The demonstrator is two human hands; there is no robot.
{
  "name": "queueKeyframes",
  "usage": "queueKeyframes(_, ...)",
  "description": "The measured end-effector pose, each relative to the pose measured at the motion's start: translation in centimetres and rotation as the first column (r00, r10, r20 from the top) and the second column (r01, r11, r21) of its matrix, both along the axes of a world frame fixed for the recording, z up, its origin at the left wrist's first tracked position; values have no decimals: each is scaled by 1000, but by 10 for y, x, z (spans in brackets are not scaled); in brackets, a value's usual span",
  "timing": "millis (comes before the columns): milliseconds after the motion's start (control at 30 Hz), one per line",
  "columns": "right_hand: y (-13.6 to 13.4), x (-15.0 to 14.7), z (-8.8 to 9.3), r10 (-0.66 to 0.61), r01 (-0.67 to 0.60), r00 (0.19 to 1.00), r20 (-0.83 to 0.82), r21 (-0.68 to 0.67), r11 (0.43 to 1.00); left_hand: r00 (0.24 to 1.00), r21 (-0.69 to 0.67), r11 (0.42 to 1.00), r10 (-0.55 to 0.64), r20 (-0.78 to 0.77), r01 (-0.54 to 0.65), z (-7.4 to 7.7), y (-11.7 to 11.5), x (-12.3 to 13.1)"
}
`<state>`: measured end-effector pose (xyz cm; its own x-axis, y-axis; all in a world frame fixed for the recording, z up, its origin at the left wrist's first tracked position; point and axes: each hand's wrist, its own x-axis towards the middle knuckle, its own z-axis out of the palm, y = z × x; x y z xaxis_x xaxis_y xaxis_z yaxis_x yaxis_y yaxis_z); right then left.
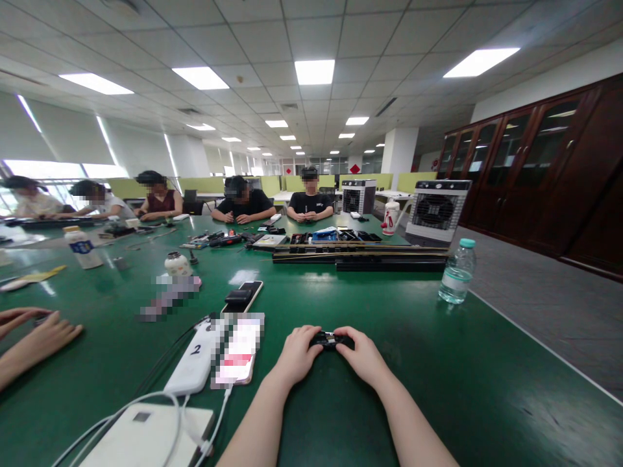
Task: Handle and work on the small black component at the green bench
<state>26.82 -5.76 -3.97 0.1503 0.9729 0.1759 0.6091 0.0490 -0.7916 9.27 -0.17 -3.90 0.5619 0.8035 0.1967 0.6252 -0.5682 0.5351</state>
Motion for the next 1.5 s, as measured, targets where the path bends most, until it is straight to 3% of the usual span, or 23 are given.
queueKeyframes(467, 0, 0, 0, -1, 1, 1000, 7, -7, 1000, 998, -21, 1000, 19, -61, -20, 1, -1, 1)
queueKeyframes(1500, -1, -6, 4, 20, -24, 995, 100, 31, 999, 1000, -12, 1000, -7, 8, 7, 0, -1, 0)
